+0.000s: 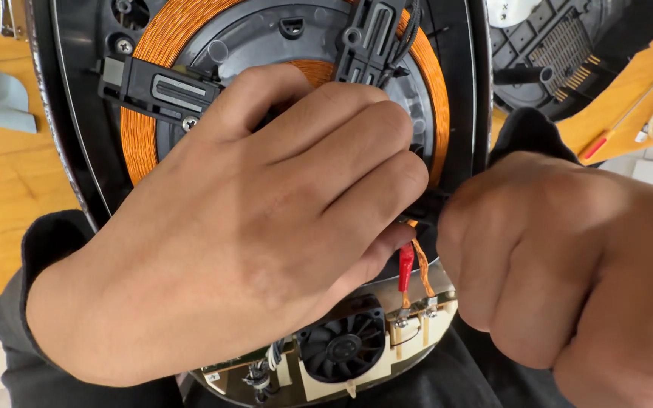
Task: Disassembling an induction cooker by removing screws and internal components with a screwdriver
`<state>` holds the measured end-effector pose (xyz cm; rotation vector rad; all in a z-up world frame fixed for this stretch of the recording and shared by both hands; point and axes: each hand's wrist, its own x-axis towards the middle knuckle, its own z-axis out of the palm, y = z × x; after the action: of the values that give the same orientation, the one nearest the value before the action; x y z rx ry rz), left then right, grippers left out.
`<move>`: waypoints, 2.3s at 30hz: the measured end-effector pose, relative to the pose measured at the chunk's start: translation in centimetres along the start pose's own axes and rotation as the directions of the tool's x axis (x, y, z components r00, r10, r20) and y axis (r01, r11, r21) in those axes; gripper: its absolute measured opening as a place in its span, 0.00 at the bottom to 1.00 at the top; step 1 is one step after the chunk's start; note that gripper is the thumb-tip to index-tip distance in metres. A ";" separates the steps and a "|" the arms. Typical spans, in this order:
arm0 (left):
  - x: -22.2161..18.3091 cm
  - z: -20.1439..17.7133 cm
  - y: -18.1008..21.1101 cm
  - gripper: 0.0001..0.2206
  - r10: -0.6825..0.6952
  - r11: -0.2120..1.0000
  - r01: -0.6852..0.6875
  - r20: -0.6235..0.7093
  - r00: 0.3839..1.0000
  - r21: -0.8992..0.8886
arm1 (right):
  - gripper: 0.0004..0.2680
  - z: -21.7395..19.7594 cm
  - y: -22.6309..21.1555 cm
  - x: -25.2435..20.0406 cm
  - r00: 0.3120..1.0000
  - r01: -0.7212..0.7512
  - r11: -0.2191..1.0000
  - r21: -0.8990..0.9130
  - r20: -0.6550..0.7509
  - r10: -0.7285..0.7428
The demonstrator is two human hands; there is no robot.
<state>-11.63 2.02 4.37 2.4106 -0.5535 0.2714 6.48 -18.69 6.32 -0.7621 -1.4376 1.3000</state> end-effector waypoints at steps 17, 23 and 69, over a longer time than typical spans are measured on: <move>0.7 2.0 -0.8 0.11 -0.002 0.999 0.010 -0.195 0.981 0.039 | 0.24 -3.2 4.3 1.5 0.788 0.199 0.863 0.464 0.447 -0.422; 0.8 2.3 -0.9 0.12 -0.009 1.000 0.011 -0.183 0.983 0.009 | 0.23 -2.9 4.7 1.1 0.819 0.258 0.902 0.345 0.416 -0.394; 0.8 2.5 -0.9 0.13 0.007 1.000 -0.004 -0.178 0.984 0.017 | 0.15 -3.5 2.2 -2.8 0.925 0.336 0.942 0.004 0.185 -0.331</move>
<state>-10.43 0.81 2.19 2.3712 -0.4785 0.4902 10.19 -19.69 3.14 -0.3969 -1.6541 1.1071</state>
